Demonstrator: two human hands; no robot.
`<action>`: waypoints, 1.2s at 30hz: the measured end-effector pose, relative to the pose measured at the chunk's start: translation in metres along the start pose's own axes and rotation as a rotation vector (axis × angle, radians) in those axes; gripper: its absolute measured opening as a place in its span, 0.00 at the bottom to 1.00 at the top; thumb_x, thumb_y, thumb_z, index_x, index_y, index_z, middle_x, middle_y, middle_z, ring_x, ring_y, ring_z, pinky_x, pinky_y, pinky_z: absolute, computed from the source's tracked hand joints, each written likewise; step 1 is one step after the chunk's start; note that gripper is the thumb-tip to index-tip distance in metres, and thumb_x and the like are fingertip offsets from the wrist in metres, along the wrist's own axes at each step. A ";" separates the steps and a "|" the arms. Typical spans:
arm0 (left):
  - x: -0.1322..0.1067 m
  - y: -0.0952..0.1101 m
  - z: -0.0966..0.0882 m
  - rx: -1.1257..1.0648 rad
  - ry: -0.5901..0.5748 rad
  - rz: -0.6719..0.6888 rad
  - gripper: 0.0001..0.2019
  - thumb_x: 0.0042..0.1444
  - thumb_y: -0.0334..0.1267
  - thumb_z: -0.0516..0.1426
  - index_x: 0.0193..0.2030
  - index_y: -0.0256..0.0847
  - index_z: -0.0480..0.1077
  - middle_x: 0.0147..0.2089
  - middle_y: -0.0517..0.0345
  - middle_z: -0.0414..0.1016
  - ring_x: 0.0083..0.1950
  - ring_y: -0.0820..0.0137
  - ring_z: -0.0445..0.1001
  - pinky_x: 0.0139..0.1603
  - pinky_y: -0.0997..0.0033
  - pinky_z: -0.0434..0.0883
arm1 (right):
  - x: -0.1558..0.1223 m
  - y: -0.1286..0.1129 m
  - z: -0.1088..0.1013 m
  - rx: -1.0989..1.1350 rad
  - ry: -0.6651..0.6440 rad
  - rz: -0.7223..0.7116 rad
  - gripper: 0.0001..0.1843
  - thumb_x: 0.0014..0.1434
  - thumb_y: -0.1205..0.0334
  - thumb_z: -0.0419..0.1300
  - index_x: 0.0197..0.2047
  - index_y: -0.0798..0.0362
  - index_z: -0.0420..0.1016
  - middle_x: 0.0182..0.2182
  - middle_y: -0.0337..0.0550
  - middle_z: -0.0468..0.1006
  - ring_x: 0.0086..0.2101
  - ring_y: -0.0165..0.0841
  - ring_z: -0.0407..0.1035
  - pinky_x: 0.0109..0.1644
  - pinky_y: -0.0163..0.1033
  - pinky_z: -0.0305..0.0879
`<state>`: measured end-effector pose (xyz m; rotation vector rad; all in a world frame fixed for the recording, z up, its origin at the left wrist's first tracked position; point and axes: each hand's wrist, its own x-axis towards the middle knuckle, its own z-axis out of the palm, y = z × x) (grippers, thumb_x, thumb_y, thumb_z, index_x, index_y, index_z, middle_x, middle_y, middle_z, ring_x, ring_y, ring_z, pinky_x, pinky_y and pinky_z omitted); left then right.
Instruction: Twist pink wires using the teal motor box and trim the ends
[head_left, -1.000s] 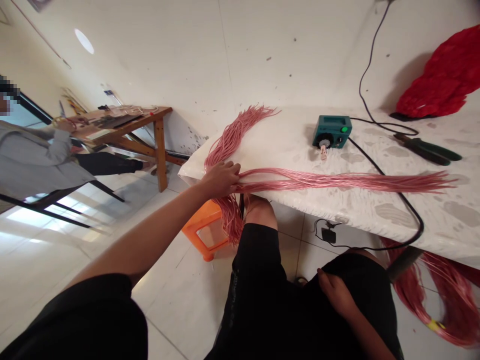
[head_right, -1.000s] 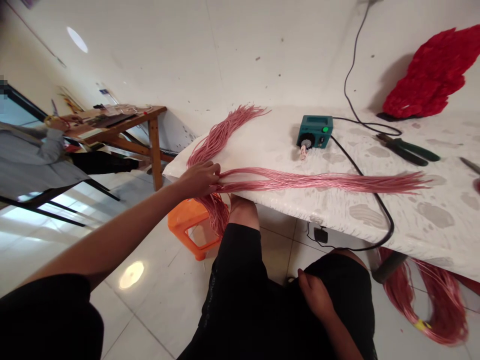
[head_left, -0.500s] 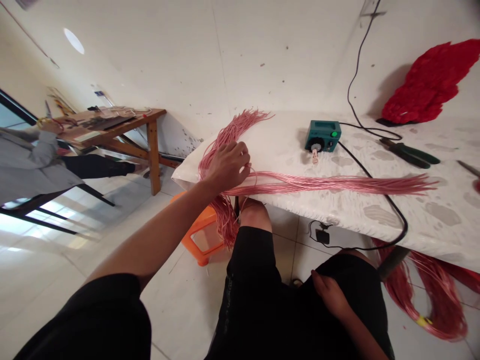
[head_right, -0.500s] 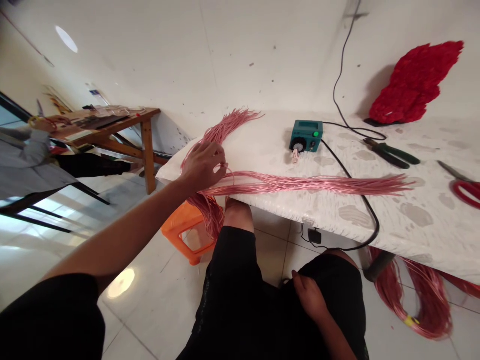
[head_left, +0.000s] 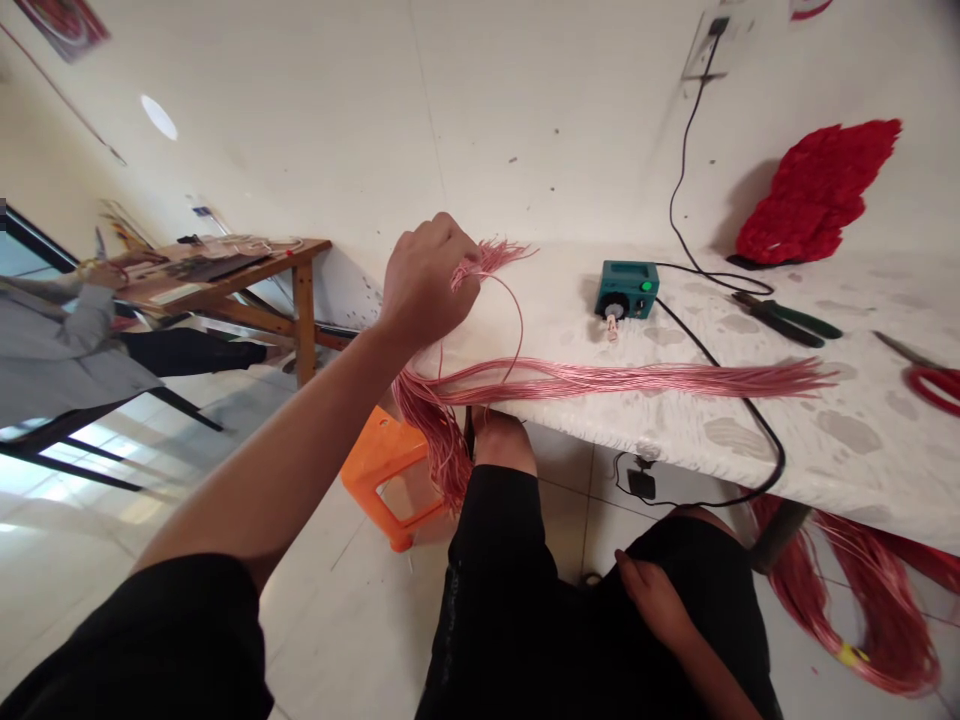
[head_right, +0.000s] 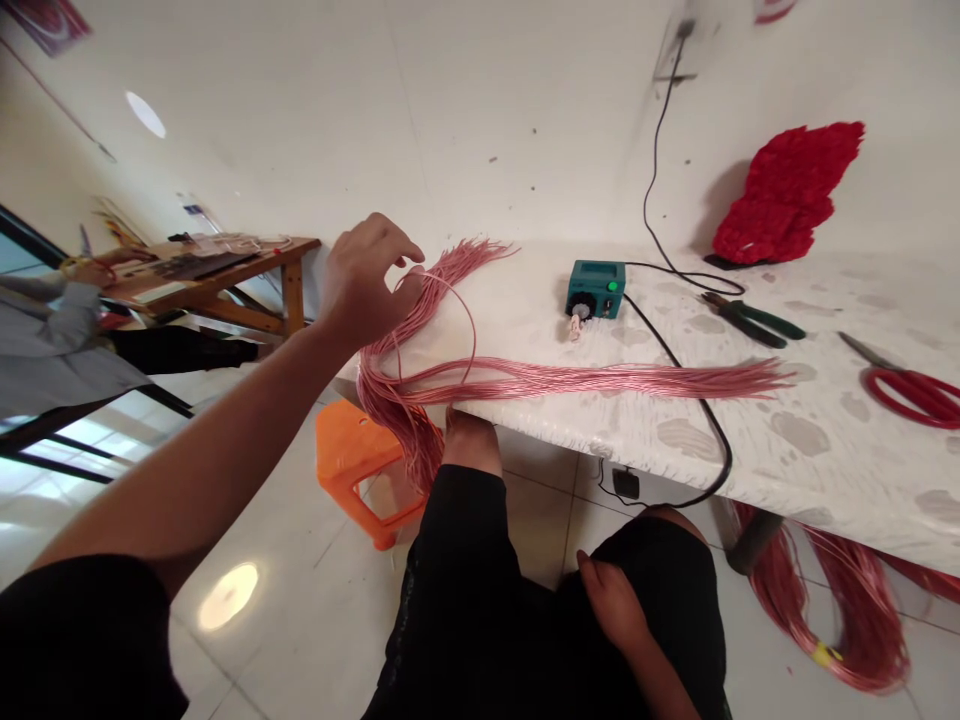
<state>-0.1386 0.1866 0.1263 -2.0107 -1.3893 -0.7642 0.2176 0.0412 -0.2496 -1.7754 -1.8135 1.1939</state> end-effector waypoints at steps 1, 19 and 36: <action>0.001 0.000 -0.001 0.000 0.001 0.007 0.05 0.62 0.33 0.53 0.43 0.44 0.68 0.47 0.53 0.71 0.48 0.60 0.72 0.54 0.54 0.67 | 0.000 0.000 0.000 0.000 0.001 -0.002 0.34 0.62 0.31 0.40 0.17 0.48 0.56 0.17 0.40 0.65 0.23 0.33 0.59 0.33 0.41 0.54; 0.007 -0.027 -0.017 0.161 0.007 0.092 0.09 0.54 0.27 0.60 0.43 0.37 0.73 0.44 0.50 0.72 0.45 0.65 0.67 0.48 0.62 0.65 | -0.004 -0.004 -0.005 -0.024 0.007 -0.013 0.33 0.63 0.33 0.40 0.18 0.49 0.58 0.18 0.42 0.68 0.24 0.35 0.64 0.33 0.41 0.55; 0.008 -0.050 -0.038 -0.051 0.186 -0.030 0.08 0.52 0.20 0.60 0.38 0.30 0.75 0.39 0.55 0.70 0.39 0.74 0.68 0.43 0.70 0.67 | -0.003 0.001 -0.004 -0.047 -0.024 0.005 0.33 0.62 0.33 0.39 0.18 0.48 0.57 0.18 0.42 0.66 0.24 0.35 0.61 0.33 0.41 0.54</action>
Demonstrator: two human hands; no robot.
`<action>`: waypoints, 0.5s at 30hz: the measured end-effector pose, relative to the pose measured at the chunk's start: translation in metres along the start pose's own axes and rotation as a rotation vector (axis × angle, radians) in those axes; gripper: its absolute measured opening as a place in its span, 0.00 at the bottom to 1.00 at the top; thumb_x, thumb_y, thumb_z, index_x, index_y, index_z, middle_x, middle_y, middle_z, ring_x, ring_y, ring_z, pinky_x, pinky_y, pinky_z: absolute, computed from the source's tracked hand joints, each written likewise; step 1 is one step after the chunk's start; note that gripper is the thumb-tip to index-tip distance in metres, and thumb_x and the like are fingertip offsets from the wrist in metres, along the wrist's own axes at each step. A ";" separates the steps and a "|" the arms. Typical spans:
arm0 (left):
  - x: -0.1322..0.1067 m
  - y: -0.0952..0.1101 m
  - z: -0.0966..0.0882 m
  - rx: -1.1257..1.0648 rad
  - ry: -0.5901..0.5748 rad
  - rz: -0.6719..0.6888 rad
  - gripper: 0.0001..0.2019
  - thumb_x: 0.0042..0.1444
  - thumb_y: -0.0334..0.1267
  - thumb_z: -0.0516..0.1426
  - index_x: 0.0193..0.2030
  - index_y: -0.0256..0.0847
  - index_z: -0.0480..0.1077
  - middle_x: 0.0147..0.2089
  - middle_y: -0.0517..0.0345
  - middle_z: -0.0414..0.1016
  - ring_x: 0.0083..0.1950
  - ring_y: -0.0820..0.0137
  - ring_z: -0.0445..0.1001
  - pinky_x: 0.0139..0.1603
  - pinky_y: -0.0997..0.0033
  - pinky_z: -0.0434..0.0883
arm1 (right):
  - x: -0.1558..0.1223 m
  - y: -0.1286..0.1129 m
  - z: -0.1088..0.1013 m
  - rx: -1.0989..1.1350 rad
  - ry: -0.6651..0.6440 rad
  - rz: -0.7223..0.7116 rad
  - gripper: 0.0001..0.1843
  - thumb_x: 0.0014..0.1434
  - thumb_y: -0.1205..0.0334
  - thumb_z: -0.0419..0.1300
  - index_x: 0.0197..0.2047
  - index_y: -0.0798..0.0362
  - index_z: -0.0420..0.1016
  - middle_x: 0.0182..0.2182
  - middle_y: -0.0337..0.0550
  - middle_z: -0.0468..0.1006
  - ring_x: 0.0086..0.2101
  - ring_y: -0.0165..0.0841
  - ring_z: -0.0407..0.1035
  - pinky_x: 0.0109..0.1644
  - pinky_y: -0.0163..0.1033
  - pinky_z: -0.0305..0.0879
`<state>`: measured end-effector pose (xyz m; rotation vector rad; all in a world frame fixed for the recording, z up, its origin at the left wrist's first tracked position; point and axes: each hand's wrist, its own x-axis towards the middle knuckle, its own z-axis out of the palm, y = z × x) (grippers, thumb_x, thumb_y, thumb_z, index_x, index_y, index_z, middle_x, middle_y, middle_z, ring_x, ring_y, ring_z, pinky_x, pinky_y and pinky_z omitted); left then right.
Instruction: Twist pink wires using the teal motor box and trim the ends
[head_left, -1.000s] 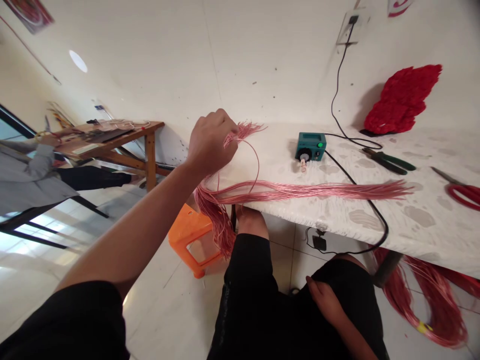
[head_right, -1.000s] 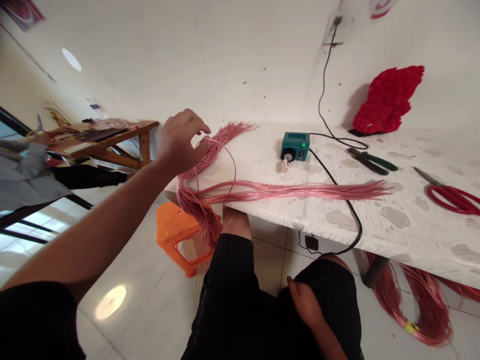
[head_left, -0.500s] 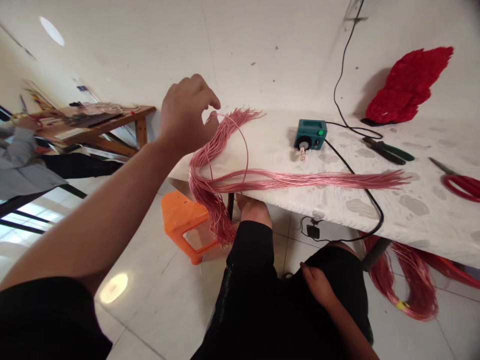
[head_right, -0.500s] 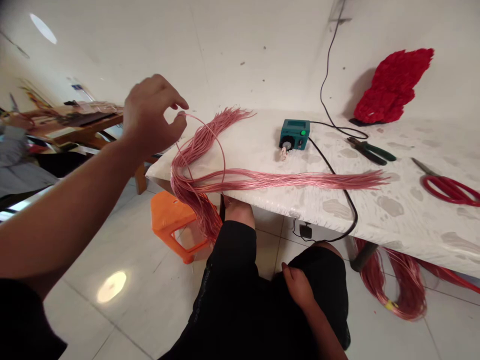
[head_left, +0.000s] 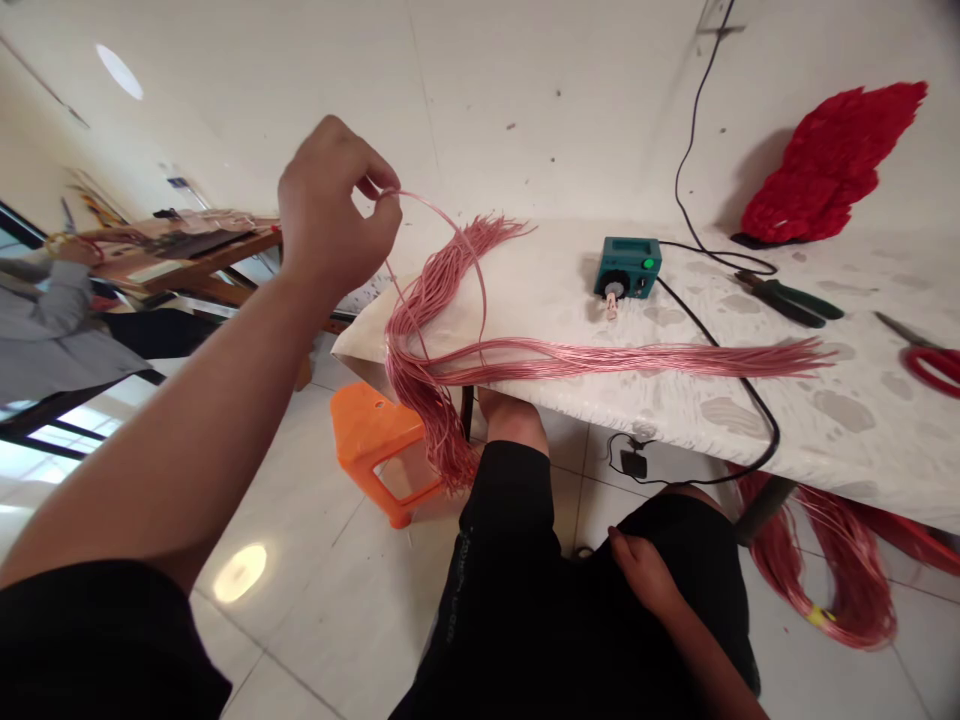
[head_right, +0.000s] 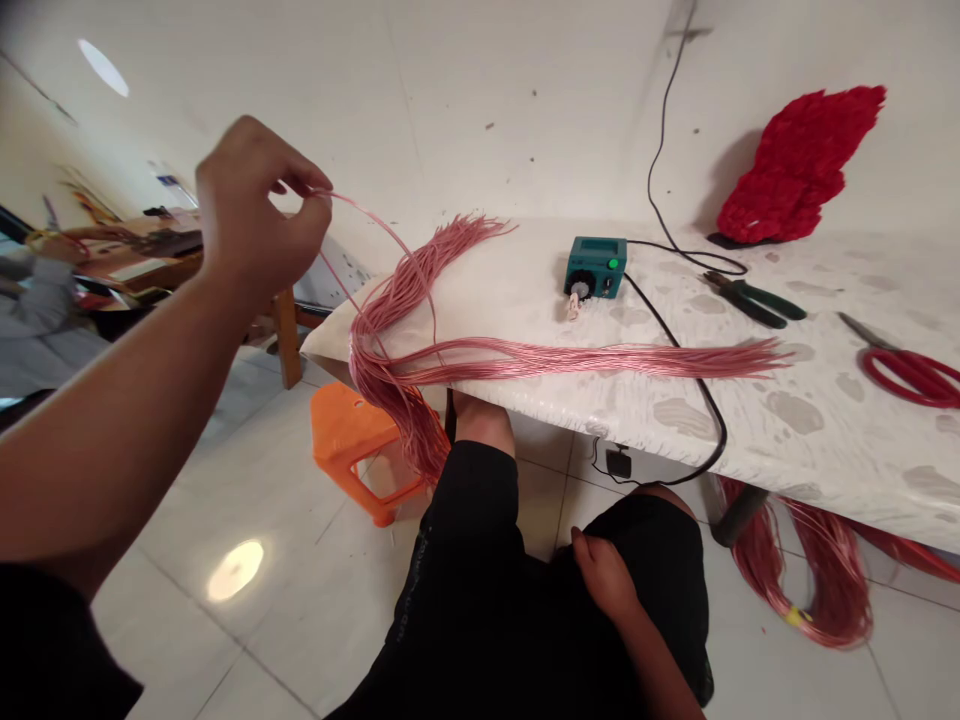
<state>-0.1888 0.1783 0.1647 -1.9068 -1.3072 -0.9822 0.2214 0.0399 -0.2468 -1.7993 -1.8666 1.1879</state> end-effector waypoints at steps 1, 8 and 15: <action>-0.001 -0.001 -0.002 -0.018 0.018 -0.019 0.08 0.52 0.20 0.60 0.38 0.31 0.76 0.39 0.55 0.70 0.38 0.74 0.68 0.42 0.71 0.67 | 0.000 0.000 0.000 0.002 -0.002 -0.003 0.33 0.62 0.33 0.39 0.18 0.48 0.58 0.18 0.42 0.65 0.24 0.35 0.61 0.33 0.41 0.54; -0.007 -0.021 -0.003 -0.195 0.156 -0.207 0.04 0.56 0.23 0.59 0.35 0.31 0.76 0.37 0.55 0.73 0.36 0.77 0.70 0.38 0.75 0.69 | 0.001 0.001 -0.001 0.020 -0.012 -0.011 0.33 0.62 0.32 0.41 0.18 0.48 0.56 0.18 0.40 0.64 0.24 0.34 0.59 0.35 0.42 0.54; -0.011 -0.039 0.006 -0.574 0.227 -0.585 0.07 0.59 0.23 0.56 0.32 0.33 0.74 0.29 0.64 0.73 0.26 0.80 0.66 0.28 0.76 0.67 | 0.000 0.000 -0.001 0.043 -0.026 0.006 0.33 0.60 0.30 0.42 0.18 0.48 0.54 0.18 0.38 0.61 0.24 0.33 0.57 0.34 0.42 0.52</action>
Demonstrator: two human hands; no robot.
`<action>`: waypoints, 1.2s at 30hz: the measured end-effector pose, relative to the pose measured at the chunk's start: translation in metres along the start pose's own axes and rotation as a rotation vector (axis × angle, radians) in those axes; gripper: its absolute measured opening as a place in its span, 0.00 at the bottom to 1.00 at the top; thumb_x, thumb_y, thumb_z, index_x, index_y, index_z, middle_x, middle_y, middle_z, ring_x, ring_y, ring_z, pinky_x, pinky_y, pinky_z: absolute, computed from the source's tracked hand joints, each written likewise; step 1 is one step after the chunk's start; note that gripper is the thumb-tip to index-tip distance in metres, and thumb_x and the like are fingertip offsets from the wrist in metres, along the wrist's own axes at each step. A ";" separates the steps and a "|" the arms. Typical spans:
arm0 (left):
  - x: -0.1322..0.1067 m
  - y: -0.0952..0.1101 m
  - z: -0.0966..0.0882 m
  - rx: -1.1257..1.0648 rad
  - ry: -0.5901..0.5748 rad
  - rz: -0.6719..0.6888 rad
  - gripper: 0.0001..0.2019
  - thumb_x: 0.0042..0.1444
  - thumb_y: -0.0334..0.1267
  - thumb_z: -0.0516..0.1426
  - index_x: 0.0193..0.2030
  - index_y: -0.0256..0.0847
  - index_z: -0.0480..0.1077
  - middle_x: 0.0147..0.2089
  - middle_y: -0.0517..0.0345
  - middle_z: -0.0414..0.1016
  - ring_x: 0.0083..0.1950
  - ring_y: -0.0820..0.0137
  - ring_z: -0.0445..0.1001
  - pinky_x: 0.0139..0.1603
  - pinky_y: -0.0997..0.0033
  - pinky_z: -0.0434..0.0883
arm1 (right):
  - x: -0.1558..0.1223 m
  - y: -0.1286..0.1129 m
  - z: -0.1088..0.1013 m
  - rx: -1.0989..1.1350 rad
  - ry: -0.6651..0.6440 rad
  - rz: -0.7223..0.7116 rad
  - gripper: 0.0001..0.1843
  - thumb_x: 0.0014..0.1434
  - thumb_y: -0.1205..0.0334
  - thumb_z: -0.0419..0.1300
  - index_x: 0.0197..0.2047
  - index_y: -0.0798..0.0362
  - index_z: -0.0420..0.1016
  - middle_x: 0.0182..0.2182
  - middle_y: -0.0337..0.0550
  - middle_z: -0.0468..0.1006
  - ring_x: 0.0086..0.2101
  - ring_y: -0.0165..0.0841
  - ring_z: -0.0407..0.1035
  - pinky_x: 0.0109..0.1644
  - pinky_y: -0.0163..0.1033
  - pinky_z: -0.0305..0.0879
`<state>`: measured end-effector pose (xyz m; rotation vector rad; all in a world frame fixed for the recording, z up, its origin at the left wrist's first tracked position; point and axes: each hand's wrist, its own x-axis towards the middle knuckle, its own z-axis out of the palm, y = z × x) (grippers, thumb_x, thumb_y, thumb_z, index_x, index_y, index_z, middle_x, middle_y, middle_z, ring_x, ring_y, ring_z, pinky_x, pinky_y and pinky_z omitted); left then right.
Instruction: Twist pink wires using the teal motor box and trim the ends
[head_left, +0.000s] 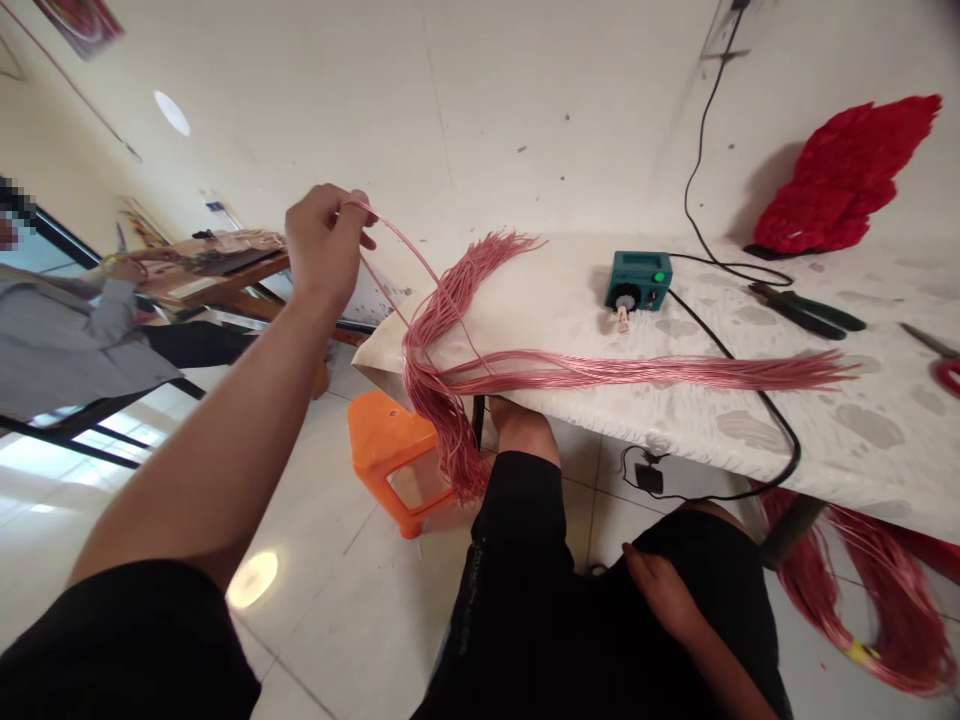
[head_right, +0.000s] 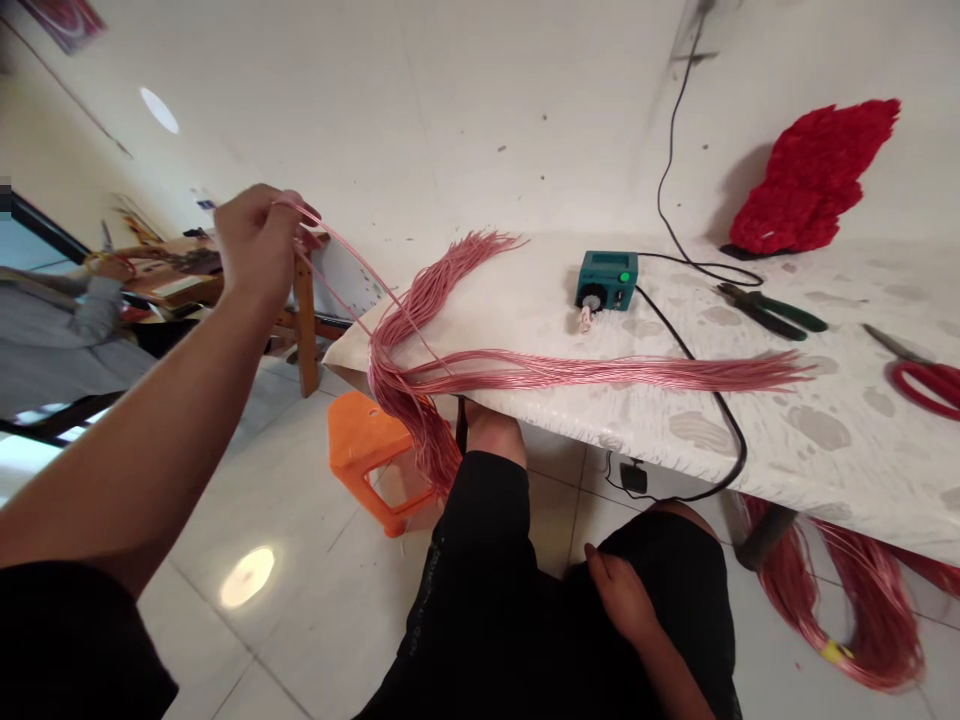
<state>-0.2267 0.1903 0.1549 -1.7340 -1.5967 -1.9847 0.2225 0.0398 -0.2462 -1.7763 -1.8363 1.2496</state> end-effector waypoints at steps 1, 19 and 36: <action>-0.001 0.000 0.000 -0.041 -0.007 -0.040 0.08 0.59 0.22 0.56 0.31 0.34 0.73 0.28 0.64 0.73 0.25 0.81 0.66 0.26 0.76 0.65 | -0.001 -0.001 0.000 0.004 -0.001 0.001 0.33 0.60 0.30 0.42 0.18 0.48 0.54 0.18 0.38 0.60 0.24 0.33 0.56 0.34 0.41 0.52; -0.012 0.042 -0.038 -0.438 -0.096 -0.374 0.15 0.69 0.40 0.43 0.34 0.42 0.65 0.20 0.63 0.59 0.21 0.74 0.49 0.26 0.67 0.51 | -0.002 -0.006 0.000 0.012 0.026 -0.009 0.35 0.57 0.27 0.43 0.18 0.50 0.57 0.18 0.42 0.66 0.25 0.34 0.59 0.33 0.40 0.57; -0.178 -0.015 -0.102 -0.606 -0.218 -0.909 0.12 0.57 0.43 0.60 0.28 0.37 0.74 0.17 0.67 0.49 0.15 0.82 0.42 0.18 0.73 0.36 | -0.006 -0.054 -0.010 0.026 0.179 -0.133 0.37 0.54 0.20 0.38 0.18 0.46 0.44 0.16 0.37 0.50 0.20 0.30 0.48 0.25 0.40 0.51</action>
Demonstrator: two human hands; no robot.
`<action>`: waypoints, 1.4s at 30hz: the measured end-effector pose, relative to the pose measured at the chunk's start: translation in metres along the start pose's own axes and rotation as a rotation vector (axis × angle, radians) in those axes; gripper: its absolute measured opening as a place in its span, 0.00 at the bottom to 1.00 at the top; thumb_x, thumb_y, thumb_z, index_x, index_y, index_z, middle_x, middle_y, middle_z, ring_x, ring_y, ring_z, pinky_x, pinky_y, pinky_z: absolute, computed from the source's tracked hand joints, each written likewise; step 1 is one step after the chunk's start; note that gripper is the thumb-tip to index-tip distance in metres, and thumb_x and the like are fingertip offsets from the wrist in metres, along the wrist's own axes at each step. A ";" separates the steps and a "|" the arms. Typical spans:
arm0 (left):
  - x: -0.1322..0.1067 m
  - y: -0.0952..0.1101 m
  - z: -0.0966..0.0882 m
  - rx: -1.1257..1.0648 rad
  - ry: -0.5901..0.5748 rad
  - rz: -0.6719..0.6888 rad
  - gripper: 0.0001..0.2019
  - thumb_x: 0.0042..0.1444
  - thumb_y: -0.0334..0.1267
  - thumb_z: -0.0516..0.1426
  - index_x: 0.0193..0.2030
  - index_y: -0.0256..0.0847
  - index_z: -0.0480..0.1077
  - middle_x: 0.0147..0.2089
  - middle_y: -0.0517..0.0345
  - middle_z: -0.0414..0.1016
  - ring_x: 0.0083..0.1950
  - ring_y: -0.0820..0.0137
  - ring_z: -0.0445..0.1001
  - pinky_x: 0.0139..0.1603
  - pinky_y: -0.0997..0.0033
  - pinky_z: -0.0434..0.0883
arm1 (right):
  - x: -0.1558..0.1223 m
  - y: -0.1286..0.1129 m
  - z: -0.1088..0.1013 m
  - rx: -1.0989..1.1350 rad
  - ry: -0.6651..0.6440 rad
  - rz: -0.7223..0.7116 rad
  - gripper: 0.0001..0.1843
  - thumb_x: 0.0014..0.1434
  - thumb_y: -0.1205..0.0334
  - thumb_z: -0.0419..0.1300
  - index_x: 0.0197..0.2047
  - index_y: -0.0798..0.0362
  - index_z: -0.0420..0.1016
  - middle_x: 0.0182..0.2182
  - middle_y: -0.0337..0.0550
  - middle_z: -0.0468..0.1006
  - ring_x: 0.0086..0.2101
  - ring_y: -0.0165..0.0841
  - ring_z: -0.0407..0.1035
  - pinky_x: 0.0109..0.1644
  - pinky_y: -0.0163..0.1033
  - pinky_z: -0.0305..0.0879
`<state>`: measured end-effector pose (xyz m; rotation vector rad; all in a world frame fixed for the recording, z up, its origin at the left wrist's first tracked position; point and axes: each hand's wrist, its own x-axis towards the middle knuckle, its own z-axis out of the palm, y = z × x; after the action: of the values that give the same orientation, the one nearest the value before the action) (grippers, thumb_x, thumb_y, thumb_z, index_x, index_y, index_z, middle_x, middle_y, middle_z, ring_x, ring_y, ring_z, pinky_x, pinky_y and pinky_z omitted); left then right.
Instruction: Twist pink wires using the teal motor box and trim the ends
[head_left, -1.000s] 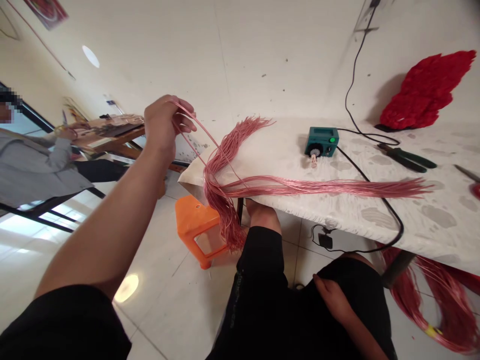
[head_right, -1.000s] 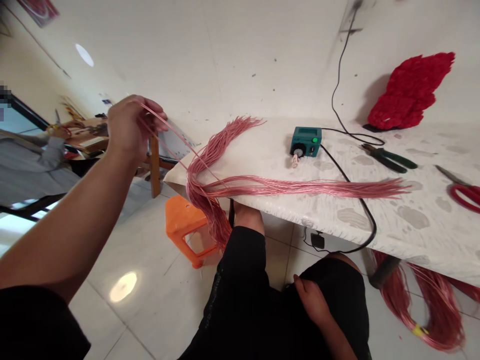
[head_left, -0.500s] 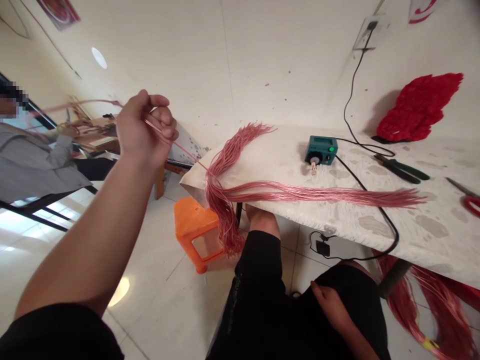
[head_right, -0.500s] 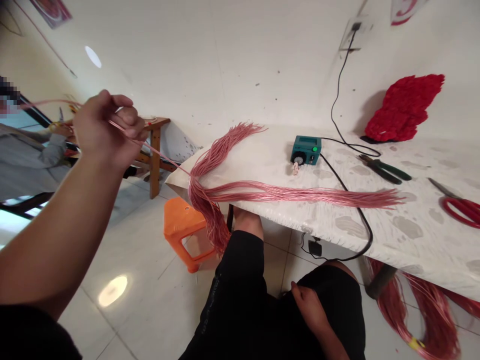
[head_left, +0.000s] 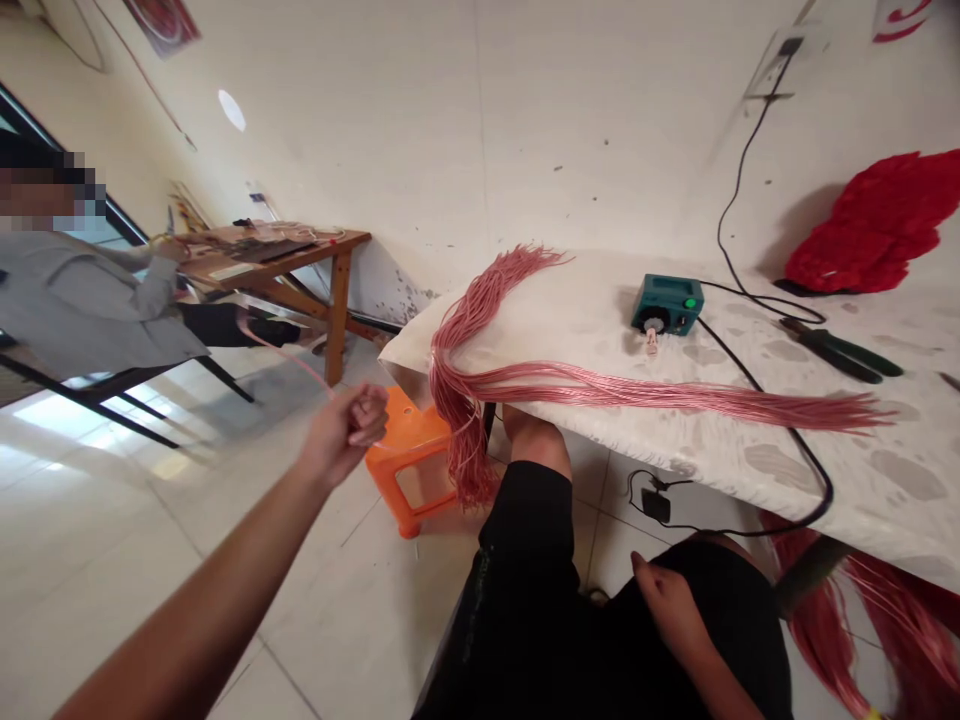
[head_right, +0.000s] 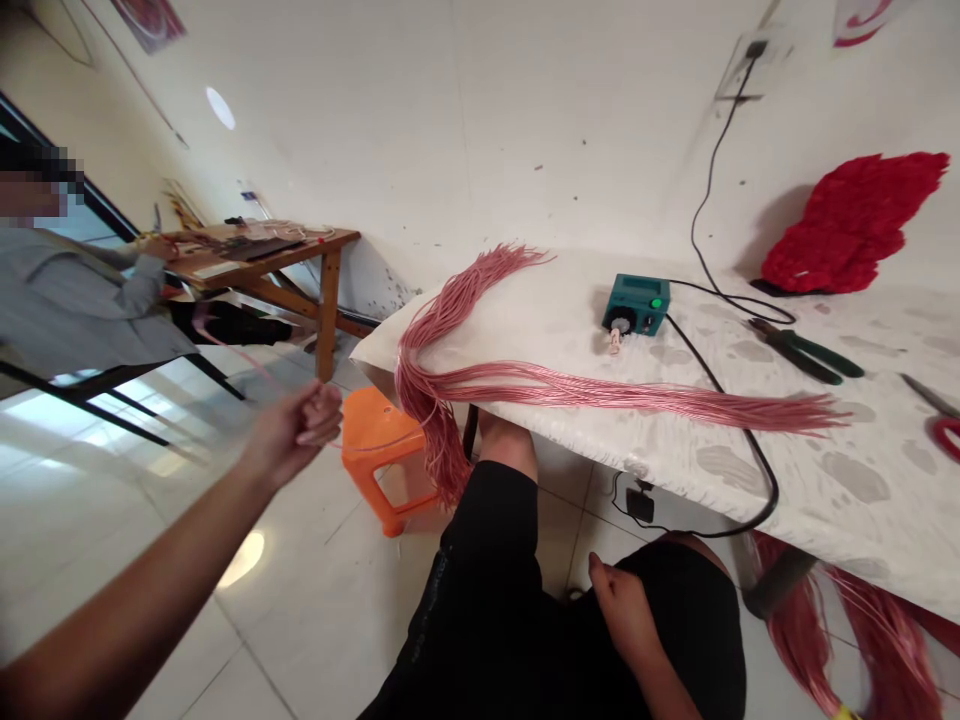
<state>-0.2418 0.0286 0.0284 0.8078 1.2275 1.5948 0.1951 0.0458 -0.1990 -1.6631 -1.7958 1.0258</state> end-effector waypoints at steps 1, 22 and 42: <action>-0.001 -0.014 0.000 -0.001 -0.005 -0.035 0.12 0.56 0.43 0.60 0.28 0.37 0.74 0.17 0.67 0.50 0.15 0.82 0.43 0.18 0.74 0.37 | 0.003 -0.011 0.000 -0.012 0.004 -0.033 0.37 0.55 0.20 0.38 0.18 0.46 0.43 0.15 0.37 0.49 0.20 0.30 0.48 0.25 0.40 0.50; 0.008 -0.076 0.039 -0.212 -0.031 -0.014 0.14 0.59 0.45 0.57 0.30 0.37 0.73 0.17 0.67 0.56 0.16 0.82 0.50 0.18 0.79 0.46 | 0.193 -0.296 -0.008 -0.730 -0.178 -0.951 0.18 0.63 0.54 0.57 0.50 0.56 0.77 0.46 0.53 0.72 0.49 0.45 0.65 0.54 0.49 0.59; 0.013 -0.107 0.060 -0.218 -0.058 -0.036 0.14 0.60 0.45 0.57 0.31 0.37 0.72 0.17 0.67 0.58 0.16 0.81 0.52 0.18 0.78 0.47 | 0.174 -0.324 -0.023 -0.695 -0.284 -0.820 0.09 0.66 0.57 0.55 0.40 0.54 0.69 0.32 0.41 0.75 0.30 0.31 0.64 0.35 0.36 0.53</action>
<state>-0.1627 0.0677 -0.0579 0.6841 1.0012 1.6319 -0.0121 0.2275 0.0457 -0.8770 -2.8744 0.2720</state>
